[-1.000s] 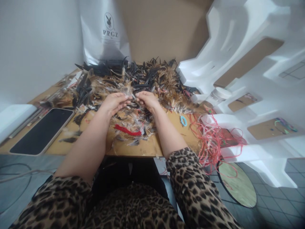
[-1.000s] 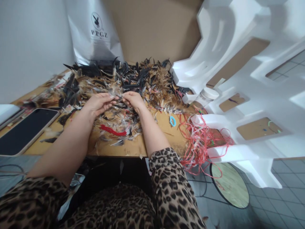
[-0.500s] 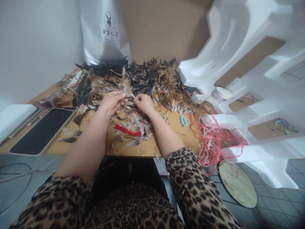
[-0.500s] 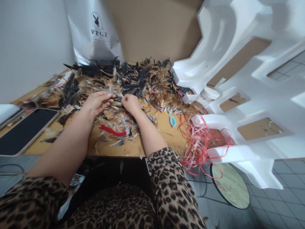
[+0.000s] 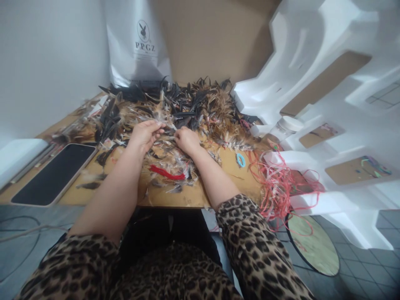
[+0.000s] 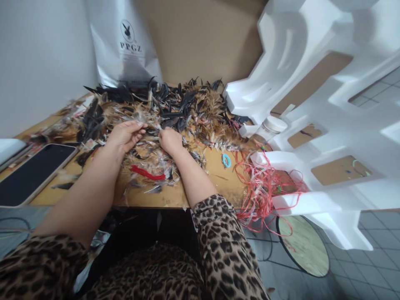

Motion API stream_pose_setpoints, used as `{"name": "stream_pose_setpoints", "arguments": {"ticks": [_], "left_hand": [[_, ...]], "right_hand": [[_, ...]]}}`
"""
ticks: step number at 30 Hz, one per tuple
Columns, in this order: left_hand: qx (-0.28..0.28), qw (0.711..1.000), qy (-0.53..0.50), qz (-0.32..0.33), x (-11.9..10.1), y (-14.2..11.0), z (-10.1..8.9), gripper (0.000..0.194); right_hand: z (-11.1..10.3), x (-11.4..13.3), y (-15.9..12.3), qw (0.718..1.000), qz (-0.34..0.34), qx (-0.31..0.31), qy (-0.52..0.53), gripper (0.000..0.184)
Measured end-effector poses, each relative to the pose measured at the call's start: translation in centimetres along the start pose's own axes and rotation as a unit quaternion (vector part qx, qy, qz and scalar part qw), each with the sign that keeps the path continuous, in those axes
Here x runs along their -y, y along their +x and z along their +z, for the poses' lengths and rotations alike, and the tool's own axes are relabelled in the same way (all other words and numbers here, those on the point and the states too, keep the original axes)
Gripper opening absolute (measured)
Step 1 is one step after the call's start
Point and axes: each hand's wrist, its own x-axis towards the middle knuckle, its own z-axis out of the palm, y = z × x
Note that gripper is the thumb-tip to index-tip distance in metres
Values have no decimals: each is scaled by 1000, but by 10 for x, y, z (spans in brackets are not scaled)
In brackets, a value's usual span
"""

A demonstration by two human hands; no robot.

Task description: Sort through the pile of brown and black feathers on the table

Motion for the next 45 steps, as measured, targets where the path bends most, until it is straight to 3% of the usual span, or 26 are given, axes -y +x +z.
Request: {"name": "stream_pose_setpoints", "arguments": {"ticks": [2, 4, 7, 9, 11, 13, 18, 25, 29, 32, 37, 45], "left_hand": [[2, 1000, 1, -3, 0, 0, 0, 8], [4, 1000, 0, -8, 0, 0, 1, 8], [9, 1000, -4, -18, 1, 0, 1, 7], [20, 999, -8, -31, 2, -1, 1, 7], [35, 998, -13, -46, 3, -1, 2, 6], [55, 996, -15, -63, 4, -2, 3, 4], [92, 991, -39, -94, 6, -4, 5, 5], [83, 992, -53, -84, 9, -1, 5, 4], [50, 996, -40, -53, 12, -1, 6, 5], [45, 997, -39, -49, 11, -1, 7, 8], [64, 993, -64, -79, 5, -3, 7, 8], [86, 990, -62, -93, 4, -6, 8, 6]], "right_hand": [[2, -2, 3, 998, 35, -21, 48, 17], [4, -7, 8, 979, 86, -40, 178, 15], [4, -13, 15, 896, 168, -31, 411, 15], [4, -13, 16, 836, 200, -6, 512, 18], [2, -11, 16, 797, 211, 16, 566, 21], [2, -7, 15, 777, 212, 24, 592, 24], [2, 4, 12, 775, 183, 11, 605, 23], [12, 6, 12, 853, 71, -30, 516, 23], [14, 5, 12, 870, 53, -25, 489, 25], [11, 7, 11, 855, 65, -20, 514, 25], [2, 8, 11, 781, 105, -21, 615, 30], [-6, 10, 10, 793, 119, -33, 596, 22]]}}
